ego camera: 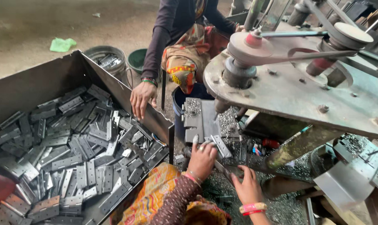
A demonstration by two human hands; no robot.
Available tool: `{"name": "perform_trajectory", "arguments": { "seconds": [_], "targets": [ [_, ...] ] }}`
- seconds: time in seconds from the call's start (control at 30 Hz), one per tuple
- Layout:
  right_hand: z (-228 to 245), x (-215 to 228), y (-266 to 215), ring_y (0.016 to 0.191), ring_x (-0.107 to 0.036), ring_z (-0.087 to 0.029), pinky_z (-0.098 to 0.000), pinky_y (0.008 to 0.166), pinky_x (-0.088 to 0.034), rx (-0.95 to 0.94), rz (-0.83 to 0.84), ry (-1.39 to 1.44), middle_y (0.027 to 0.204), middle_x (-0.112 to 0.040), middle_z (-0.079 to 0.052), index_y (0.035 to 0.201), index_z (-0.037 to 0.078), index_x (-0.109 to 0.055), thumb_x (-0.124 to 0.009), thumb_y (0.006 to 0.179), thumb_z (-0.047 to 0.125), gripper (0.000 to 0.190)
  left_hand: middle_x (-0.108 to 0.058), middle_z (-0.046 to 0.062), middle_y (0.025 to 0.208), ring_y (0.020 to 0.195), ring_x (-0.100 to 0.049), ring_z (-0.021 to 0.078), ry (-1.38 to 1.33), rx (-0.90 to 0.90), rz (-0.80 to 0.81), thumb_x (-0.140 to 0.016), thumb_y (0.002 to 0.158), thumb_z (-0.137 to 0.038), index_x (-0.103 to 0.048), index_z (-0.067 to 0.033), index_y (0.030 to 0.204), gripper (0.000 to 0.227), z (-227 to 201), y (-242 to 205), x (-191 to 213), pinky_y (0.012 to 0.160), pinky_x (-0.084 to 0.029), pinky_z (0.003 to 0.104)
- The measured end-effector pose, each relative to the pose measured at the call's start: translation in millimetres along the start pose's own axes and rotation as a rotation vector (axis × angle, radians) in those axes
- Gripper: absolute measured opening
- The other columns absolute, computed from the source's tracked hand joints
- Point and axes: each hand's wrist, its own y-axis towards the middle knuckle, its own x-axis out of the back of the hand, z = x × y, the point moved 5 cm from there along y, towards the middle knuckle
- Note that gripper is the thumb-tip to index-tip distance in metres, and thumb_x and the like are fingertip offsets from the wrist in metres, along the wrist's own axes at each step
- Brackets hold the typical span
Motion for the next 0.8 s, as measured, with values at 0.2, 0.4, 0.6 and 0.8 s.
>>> {"name": "perform_trajectory", "arguments": {
  "seconds": [0.2,0.4,0.6,0.8],
  "targets": [
    [-11.1,-19.8,20.0,0.092,-0.076,-0.021,-0.0385,0.077,-0.059,-0.072,0.091,-0.013,0.122,-0.066,-0.006,0.121,0.015,-0.061,-0.072,0.084,0.041,0.046,-0.063,0.008,0.116,0.087,-0.065,0.0193,0.228,-0.072,-0.396,-0.063,0.098,-0.020,-0.064,-0.0078,0.115,0.020,6.0,46.7,7.5,0.100,-0.047,0.051],
    [-14.5,-16.1,19.5,0.092,-0.075,-0.020,-0.0368,0.074,-0.061,-0.048,0.100,-0.052,0.120,-0.066,-0.004,0.118,0.017,-0.064,-0.071,0.085,0.041,0.042,-0.055,0.015,0.133,0.114,-0.060,0.0222,0.515,0.105,0.518,-0.062,0.097,-0.022,-0.063,-0.0095,0.127,0.033,41.1,59.1,-47.2,0.108,-0.042,0.052],
    [-6.8,-14.9,11.2,0.089,-0.076,-0.022,-0.0387,0.075,-0.059,-0.045,0.095,-0.017,0.119,-0.066,-0.004,0.117,0.017,-0.065,-0.072,0.085,0.038,0.039,-0.048,0.017,0.149,0.135,-0.044,0.0317,0.386,0.349,0.253,-0.053,0.102,-0.041,-0.057,0.0003,0.136,0.054,59.6,35.3,-19.7,0.113,-0.034,0.049],
    [6.5,-10.0,14.3,0.091,-0.075,-0.025,-0.0396,0.077,-0.059,-0.041,0.142,-0.035,0.120,-0.066,-0.006,0.118,0.015,-0.064,-0.074,0.084,0.038,0.042,-0.044,0.017,0.152,0.139,-0.041,0.0318,0.308,0.232,0.354,-0.050,0.097,-0.031,-0.058,-0.0023,0.134,0.047,23.6,31.4,-40.9,0.119,-0.023,0.057]
  ]
}}
